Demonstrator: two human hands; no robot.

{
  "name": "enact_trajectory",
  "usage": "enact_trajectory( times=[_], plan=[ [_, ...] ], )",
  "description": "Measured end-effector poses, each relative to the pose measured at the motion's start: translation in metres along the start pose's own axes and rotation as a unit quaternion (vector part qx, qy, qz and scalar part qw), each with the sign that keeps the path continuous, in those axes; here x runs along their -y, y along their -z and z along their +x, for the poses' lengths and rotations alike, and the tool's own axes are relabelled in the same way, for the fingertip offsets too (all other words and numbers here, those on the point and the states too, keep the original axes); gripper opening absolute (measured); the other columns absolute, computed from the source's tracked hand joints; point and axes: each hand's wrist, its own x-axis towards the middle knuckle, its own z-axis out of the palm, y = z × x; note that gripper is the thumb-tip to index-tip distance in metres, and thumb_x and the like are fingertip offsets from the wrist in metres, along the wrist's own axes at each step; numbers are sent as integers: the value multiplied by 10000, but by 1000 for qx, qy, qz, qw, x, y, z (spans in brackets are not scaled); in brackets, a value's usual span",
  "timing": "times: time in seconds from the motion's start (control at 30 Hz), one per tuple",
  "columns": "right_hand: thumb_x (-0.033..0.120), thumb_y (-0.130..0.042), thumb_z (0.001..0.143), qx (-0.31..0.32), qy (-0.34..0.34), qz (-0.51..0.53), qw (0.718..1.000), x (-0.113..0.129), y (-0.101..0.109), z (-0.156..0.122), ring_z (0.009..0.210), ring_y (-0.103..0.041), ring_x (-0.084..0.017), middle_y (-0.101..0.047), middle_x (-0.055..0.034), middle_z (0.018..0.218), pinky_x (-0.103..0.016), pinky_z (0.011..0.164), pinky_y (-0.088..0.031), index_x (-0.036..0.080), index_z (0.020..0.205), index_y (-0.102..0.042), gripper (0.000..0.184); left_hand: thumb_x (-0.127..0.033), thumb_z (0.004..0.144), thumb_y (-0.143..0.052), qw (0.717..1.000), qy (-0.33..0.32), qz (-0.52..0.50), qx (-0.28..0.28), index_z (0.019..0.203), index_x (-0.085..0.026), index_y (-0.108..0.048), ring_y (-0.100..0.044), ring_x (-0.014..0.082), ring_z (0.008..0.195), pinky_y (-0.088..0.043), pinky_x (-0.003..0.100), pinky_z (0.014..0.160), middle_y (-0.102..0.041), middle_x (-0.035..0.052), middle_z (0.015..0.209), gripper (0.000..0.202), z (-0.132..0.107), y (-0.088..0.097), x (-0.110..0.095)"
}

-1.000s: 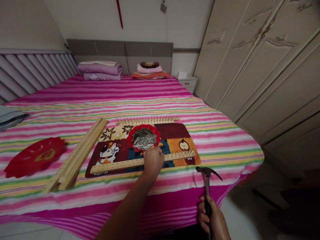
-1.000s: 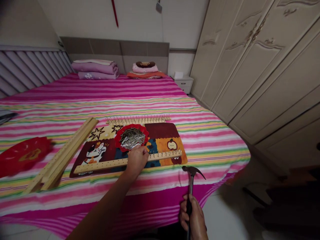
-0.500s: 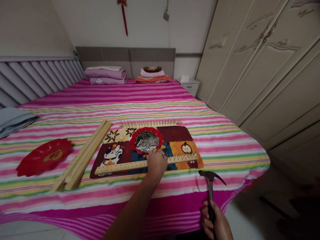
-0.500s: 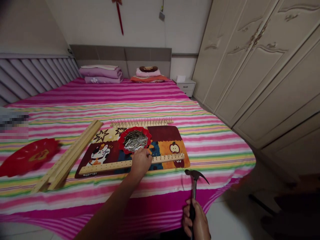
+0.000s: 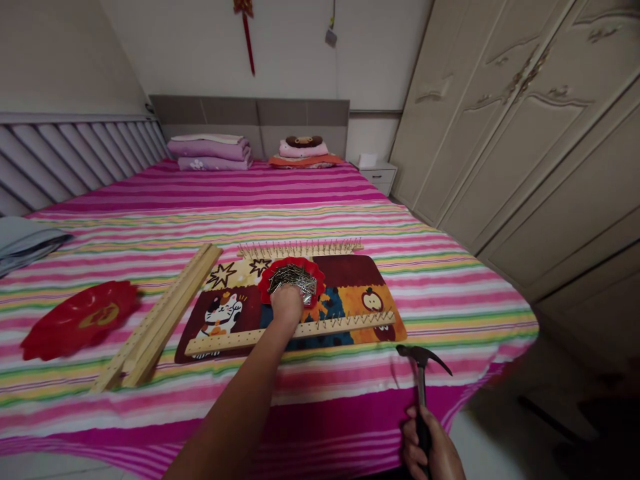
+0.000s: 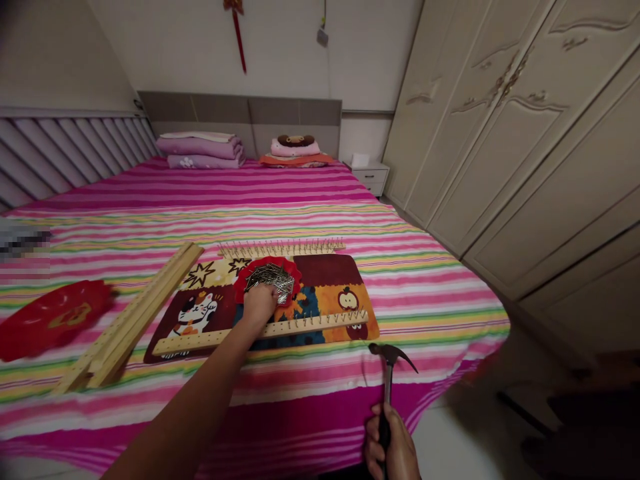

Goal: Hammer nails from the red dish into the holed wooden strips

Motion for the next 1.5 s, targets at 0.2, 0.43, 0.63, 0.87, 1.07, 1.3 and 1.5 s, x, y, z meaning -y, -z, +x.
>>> enact_trajectory(
  times=[0.2, 0.43, 0.63, 0.87, 1.07, 1.3, 1.5],
  plan=[
    [569, -724, 581, -1, -9, 5, 1000, 0, 1, 1, 308, -255, -38, -412, 101, 471, -139, 247, -176, 213, 813, -501, 479, -212, 826, -453, 999, 9, 2, 32, 964, -179, -670, -623, 234, 955, -449, 314, 756, -669, 120, 1039, 260, 3, 0, 2],
    [554, -746, 550, 1, -14, 18, 1000, 0, 0, 2, 298, -248, -33, -404, 108, 463, -135, 240, -171, 215, 808, -502, 491, -122, 777, -476, 997, 44, -6, 67, 985, -160, -650, -633, 237, 960, -457, 296, 736, -687, 135, 1020, 273, 5, 7, 5],
    [562, -755, 533, 7, -20, 28, 999, -2, 3, 6, 290, -255, -36, -403, 110, 463, -137, 232, -171, 220, 806, -493, 510, -187, 785, -517, 994, 25, -104, 26, 844, -187, -669, -632, 185, 828, -418, 251, 689, -711, 68, 863, 163, -1, 16, 17],
    [613, -728, 568, 27, -26, 31, 999, -4, 7, 9, 291, -262, -35, -408, 104, 472, -138, 239, -172, 217, 803, -497, 515, -195, 719, -586, 939, 57, -338, -35, 759, -179, -649, -541, 104, 591, -374, 203, 576, -614, -30, 615, 76, -14, 18, 36],
    [615, -725, 574, 7, -15, 25, 1000, 2, -3, 1, 303, -252, -31, -399, 104, 465, -131, 246, -173, 211, 803, -510, 512, -208, 618, -628, 807, 89, -582, 52, 821, -158, -662, -498, 79, 497, -395, 198, 530, -558, -60, 526, 212, -45, 10, 39],
    [544, -731, 593, 9, -5, 25, 1000, 4, -4, -4, 319, -258, -32, -399, 100, 480, -129, 253, -183, 208, 796, -524, 444, -220, 431, -789, 719, 122, -663, 169, 784, -125, -693, -606, 111, 630, -498, 252, 658, -680, 19, 693, 377, -78, 16, 45],
    [514, -738, 595, 13, -5, 34, 999, 4, -5, -3, 318, -255, -34, -402, 99, 475, -133, 246, -193, 203, 787, -525, 423, -311, 459, -777, 737, 112, -657, 114, 724, -125, -700, -559, 96, 549, -469, 222, 561, -646, 3, 582, 333, -72, -3, 38]
  ],
)
